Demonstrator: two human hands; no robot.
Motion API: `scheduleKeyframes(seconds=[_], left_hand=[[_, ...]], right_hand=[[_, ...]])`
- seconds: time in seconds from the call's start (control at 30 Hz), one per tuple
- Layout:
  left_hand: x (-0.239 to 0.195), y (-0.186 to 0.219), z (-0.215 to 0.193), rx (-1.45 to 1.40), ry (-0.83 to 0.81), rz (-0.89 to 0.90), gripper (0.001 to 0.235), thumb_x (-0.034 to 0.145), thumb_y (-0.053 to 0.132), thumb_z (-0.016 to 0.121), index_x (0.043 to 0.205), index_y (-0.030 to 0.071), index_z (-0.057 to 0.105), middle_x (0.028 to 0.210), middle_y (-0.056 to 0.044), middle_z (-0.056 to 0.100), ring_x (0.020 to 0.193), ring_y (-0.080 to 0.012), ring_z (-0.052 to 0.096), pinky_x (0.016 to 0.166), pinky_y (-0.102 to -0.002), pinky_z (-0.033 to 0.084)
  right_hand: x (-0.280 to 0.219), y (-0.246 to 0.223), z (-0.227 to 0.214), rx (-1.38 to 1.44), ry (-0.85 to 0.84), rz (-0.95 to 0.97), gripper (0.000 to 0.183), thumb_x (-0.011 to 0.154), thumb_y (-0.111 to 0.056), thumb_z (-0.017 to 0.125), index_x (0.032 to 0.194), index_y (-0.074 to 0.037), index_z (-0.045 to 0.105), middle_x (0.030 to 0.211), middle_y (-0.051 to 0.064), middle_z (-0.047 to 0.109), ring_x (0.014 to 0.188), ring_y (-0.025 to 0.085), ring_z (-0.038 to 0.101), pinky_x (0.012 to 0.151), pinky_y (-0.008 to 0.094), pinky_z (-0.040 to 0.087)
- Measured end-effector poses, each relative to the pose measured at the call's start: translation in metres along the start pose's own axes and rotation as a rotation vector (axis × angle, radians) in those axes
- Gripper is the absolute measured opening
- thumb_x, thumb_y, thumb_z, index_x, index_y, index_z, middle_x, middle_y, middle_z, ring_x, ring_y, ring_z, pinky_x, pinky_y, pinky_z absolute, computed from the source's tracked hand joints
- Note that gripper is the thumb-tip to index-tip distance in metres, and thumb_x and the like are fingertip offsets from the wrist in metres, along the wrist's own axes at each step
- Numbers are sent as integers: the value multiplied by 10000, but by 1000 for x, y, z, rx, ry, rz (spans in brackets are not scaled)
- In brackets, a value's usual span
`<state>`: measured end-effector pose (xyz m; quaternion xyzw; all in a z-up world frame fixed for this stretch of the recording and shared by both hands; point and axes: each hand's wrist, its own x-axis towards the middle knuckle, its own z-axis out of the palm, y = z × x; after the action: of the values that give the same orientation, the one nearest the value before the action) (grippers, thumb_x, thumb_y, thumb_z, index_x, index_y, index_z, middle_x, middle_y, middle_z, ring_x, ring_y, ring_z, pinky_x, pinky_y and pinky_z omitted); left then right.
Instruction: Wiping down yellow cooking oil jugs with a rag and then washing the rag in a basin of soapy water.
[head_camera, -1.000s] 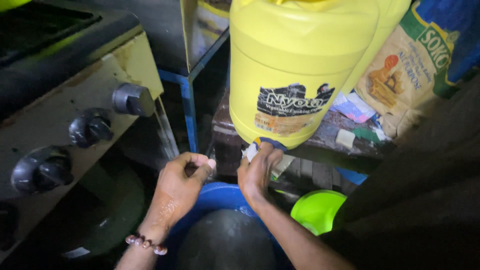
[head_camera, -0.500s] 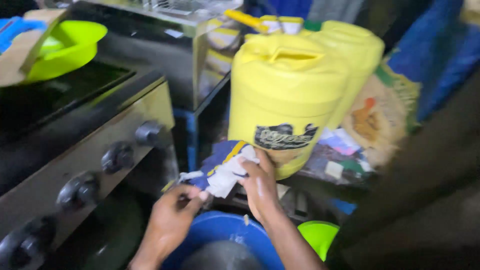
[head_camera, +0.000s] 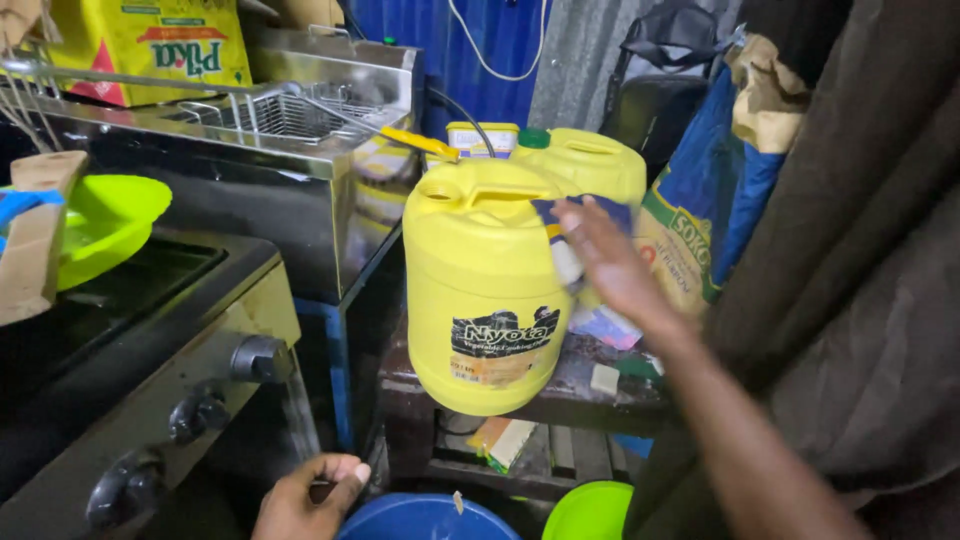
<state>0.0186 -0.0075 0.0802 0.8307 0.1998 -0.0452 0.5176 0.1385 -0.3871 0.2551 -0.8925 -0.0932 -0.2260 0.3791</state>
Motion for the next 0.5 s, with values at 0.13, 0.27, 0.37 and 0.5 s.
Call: scheduleKeyframes(seconds=[0.13, 0.27, 0.37, 0.5], left_hand=[[19, -19, 3, 24, 97, 49, 225, 904, 365, 911, 1057, 219, 988, 979, 62, 969, 962, -105, 878, 1027, -228, 597], [34, -7, 6, 100, 39, 45, 233, 919, 415, 914, 1088, 264, 971, 1044, 102, 941, 1052, -80, 844, 1079, -214, 562], [18, 15, 6, 117, -27, -19, 231, 980, 402, 882, 1128, 240, 953, 1076, 79, 926, 1102, -89, 826, 1104, -222, 539], [46, -5, 29, 109, -66, 55, 269, 922, 461, 906, 1111, 282, 971, 1077, 143, 964, 1073, -36, 876, 1077, -183, 578]], right_hand=[[5, 13, 47, -11, 258, -432, 501, 1216, -395, 428, 1493, -108, 732, 1645, 119, 665, 1658, 336, 449, 1376, 503, 303], [7, -30, 70, -254, 180, -486, 520, 1132, -245, 408, 1566, -135, 670, 1609, 111, 693, 1557, 341, 549, 1351, 625, 225], [18, -48, 95, -424, 145, -575, 538, 1081, -185, 491, 1584, -92, 656, 1602, 136, 697, 1509, 352, 602, 1287, 594, 334], [21, -49, 89, -466, 115, -636, 509, 1140, -230, 489, 1605, -89, 641, 1642, 139, 668, 1525, 356, 597, 1202, 577, 405]])
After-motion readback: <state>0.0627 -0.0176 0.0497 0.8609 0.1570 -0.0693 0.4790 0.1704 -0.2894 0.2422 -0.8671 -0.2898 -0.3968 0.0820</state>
